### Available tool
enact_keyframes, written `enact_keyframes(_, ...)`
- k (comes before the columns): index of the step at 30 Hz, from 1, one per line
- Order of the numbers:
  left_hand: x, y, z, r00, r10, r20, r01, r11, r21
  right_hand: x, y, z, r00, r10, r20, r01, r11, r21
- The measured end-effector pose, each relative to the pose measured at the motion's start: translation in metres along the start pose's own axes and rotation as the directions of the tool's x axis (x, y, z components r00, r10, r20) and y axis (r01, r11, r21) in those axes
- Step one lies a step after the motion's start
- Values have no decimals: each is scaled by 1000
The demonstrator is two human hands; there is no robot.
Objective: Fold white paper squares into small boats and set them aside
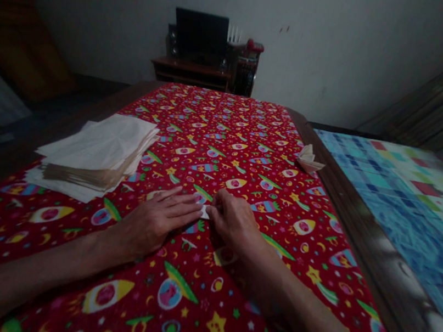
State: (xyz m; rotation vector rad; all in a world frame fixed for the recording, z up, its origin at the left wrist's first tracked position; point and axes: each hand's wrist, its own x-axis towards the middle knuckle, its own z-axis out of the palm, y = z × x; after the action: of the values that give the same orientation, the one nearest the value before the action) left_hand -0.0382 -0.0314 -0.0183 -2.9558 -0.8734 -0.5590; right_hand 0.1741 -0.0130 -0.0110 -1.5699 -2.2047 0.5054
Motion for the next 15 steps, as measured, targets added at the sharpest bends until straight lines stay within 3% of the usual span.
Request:
enact_keyframes(5,-2,11,-2,990,-63,125,67,998,-21,-1,-1,2,999,34,-12,-33,999,12)
enact_keyframes(8,-3,13,-4,987,-73,146,76,997,-12,-6,-3,1,996,1,-92,-9,996,-91)
enact_keyframes(12,-4,14,-4,986,-86,144,85,996,16,-18,-7,-1,959,-219,-181,145,924,-354)
enact_keyframes(15,-5,15,-4,982,-104,160,101,995,26,-31,-9,1,887,-461,-35,412,823,-391)
